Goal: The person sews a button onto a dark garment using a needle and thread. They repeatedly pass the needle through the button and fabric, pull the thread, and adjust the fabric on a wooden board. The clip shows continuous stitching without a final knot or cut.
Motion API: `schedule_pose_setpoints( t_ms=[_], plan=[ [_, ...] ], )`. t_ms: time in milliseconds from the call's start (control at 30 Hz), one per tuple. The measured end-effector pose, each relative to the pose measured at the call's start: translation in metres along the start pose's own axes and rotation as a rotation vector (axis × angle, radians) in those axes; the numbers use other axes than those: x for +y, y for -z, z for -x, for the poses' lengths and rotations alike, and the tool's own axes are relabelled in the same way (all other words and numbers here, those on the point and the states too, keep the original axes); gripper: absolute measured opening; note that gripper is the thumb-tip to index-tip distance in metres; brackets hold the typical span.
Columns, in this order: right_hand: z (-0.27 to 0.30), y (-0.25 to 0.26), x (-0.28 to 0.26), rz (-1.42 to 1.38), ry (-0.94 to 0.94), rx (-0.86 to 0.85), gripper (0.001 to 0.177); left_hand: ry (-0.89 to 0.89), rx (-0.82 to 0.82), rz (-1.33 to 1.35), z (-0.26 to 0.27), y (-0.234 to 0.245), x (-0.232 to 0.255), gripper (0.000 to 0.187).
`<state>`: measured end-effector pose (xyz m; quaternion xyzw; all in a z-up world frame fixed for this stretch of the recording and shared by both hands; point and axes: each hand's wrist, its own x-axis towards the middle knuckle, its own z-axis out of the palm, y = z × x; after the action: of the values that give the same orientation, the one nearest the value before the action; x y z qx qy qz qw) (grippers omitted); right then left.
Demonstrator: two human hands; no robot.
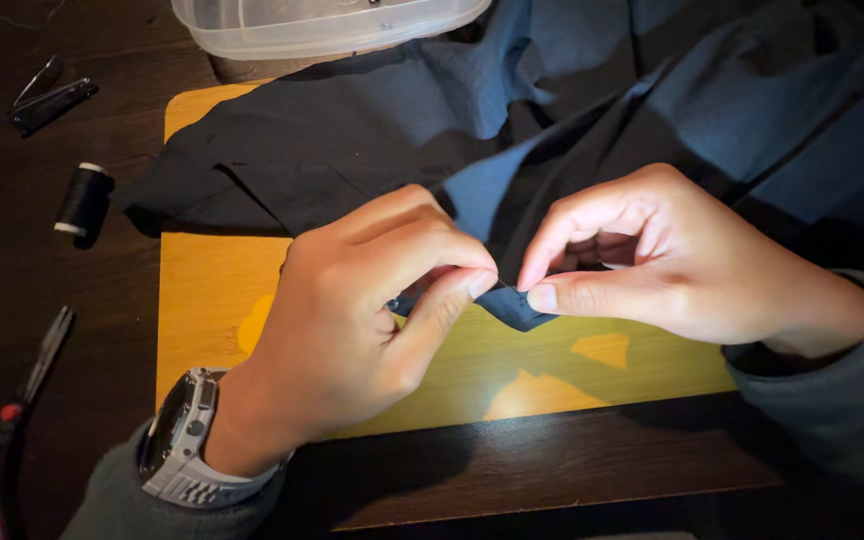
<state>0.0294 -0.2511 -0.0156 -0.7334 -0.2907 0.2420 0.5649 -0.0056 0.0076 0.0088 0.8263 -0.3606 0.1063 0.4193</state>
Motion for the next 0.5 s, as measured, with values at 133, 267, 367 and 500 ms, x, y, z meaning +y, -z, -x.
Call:
schedule_pose_setpoints(
  t_ms=[133,267,367,500],
  plan=[
    [0.001,-0.001,-0.003,-0.061,0.002,-0.013,0.015,-0.062,0.102,-0.12,-0.002,-0.009,0.009,0.014],
    [0.003,0.001,-0.003,-0.13,0.046,-0.048,0.015,-0.043,0.148,-0.183,-0.004,-0.018,0.012,0.016],
    [0.004,0.002,-0.004,-0.114,0.07,-0.066,0.015,-0.034,0.196,-0.226,-0.006,-0.02,0.014,0.016],
    [0.004,0.0,-0.005,-0.145,0.026,-0.066,0.015,-0.081,0.254,-0.273,-0.011,-0.012,0.013,0.015]
  ],
)
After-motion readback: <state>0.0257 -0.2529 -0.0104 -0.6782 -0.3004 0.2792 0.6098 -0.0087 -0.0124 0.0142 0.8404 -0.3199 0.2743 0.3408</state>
